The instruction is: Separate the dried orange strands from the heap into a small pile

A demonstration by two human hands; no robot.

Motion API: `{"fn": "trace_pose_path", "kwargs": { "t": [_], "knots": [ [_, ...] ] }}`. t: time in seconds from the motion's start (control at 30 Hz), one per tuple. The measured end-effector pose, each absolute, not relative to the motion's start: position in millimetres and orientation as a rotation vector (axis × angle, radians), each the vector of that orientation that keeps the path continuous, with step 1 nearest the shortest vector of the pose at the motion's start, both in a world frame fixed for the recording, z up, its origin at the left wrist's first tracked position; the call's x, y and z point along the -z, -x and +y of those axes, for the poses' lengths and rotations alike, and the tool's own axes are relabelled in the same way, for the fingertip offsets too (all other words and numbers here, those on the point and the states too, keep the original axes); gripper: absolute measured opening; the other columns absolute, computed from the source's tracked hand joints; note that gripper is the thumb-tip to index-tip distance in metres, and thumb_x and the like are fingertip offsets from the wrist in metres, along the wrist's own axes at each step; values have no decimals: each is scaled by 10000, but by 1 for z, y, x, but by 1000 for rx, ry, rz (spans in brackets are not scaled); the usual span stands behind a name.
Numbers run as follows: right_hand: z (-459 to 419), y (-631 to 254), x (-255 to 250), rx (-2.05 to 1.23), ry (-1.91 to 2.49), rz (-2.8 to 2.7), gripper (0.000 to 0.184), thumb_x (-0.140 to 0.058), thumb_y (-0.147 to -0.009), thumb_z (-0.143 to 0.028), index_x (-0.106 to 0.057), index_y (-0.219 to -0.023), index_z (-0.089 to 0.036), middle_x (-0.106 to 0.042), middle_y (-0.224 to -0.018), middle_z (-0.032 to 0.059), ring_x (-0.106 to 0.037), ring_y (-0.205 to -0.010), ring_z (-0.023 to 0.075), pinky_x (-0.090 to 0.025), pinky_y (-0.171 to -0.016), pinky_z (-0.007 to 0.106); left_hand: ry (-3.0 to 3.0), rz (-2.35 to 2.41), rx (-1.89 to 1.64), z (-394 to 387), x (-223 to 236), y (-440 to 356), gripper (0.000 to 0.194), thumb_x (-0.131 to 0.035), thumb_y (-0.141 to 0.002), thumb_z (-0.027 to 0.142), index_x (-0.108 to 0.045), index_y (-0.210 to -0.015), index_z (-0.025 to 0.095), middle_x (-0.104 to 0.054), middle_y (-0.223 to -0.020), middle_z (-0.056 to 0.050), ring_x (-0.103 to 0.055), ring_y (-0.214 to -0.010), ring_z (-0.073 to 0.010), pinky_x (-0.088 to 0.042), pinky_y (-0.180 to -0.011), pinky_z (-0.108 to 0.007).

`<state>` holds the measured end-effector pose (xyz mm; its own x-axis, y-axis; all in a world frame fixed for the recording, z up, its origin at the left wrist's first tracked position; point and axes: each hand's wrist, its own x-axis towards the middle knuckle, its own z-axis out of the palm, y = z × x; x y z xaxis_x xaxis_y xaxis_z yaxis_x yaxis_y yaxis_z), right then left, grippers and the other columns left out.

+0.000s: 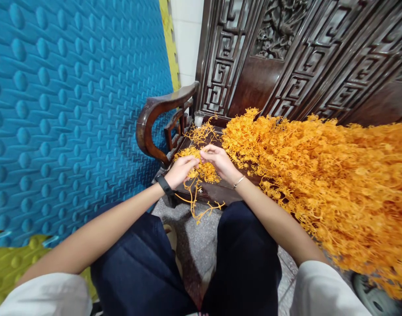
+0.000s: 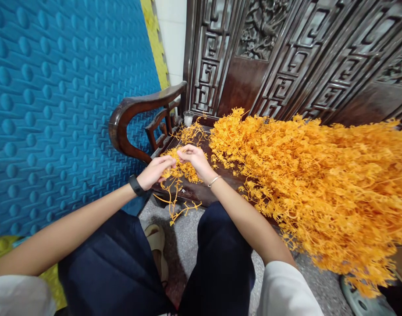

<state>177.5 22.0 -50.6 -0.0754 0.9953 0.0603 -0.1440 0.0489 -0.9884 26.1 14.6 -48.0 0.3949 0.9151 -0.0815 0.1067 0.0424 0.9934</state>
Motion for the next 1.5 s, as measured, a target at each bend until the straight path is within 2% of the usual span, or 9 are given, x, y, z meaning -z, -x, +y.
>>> {"fn": "trace_pose_path", "kwargs": {
  "t": [0.13,0.4,0.67,0.9,1.03,1.2,1.33,1.5],
  "knots": [
    [27,-173,52,-1164,1088,-1167,150,-703,-598,-265,-579,-604,-181,-547,-542,-49,-466,-532,82,-387,-577,244,-1332,1008,-844,15,47,-31,205,-445,-776,169,-470,-573,153,-327,-490,61,-264,-342,-29,-177,-311,-157],
    [38,-154,56,-965,1137,-1001,121,-637,-630,-233,-541,-587,-172,-491,-511,-62,-413,-509,77,-333,-539,234,-1162,1011,-999,16,44,-41,196,-418,-752,123,-423,-557,152,-290,-457,79,-229,-328,-13,-147,-323,-130],
    [52,-142,65,-712,1129,-931,118,-611,-645,-251,-524,-608,-181,-512,-587,-53,-454,-566,94,-372,-586,238,-1088,1008,-1042,22,39,-55,204,-402,-770,139,-380,-570,172,-256,-411,103,-192,-299,-12,-142,-323,-129],
    [74,-220,54,-555,1288,-607,111,-501,-694,-203,-435,-604,-199,-477,-582,-49,-417,-523,84,-356,-538,227,-1170,932,-947,-8,44,-46,209,-413,-764,155,-424,-556,156,-318,-439,79,-274,-307,-19,-141,-321,-140],
    [71,-246,71,-671,1329,-940,197,-669,-598,-289,-518,-656,-176,-536,-607,-33,-472,-560,98,-377,-556,240,-1231,861,-861,1,47,-32,214,-410,-803,203,-472,-603,154,-297,-390,85,-228,-270,-23,-89,-315,-157],
    [78,-236,92,-691,1430,-1205,350,-754,-524,-304,-478,-709,-196,-496,-538,-68,-470,-522,103,-386,-556,250,-1138,817,-770,16,50,-17,295,-378,-863,278,-504,-633,144,-241,-359,91,-201,-261,-30,-110,-328,-169],
    [83,-232,96,-680,1376,-1412,270,-744,-565,-305,-547,-700,-179,-536,-614,-33,-488,-568,108,-409,-597,268,-1173,763,-679,15,53,-11,378,-326,-898,355,-526,-661,138,-256,-361,81,-209,-256,-33,-100,-329,-174],
    [85,-230,102,-671,1342,-1536,135,-656,-667,-242,-630,-778,-170,-594,-685,6,-511,-616,126,-440,-654,295,-1178,733,-568,14,56,-7,392,-289,-899,385,-542,-729,139,-304,-397,67,-246,-263,-43,-101,-321,-177]
  ]
}}
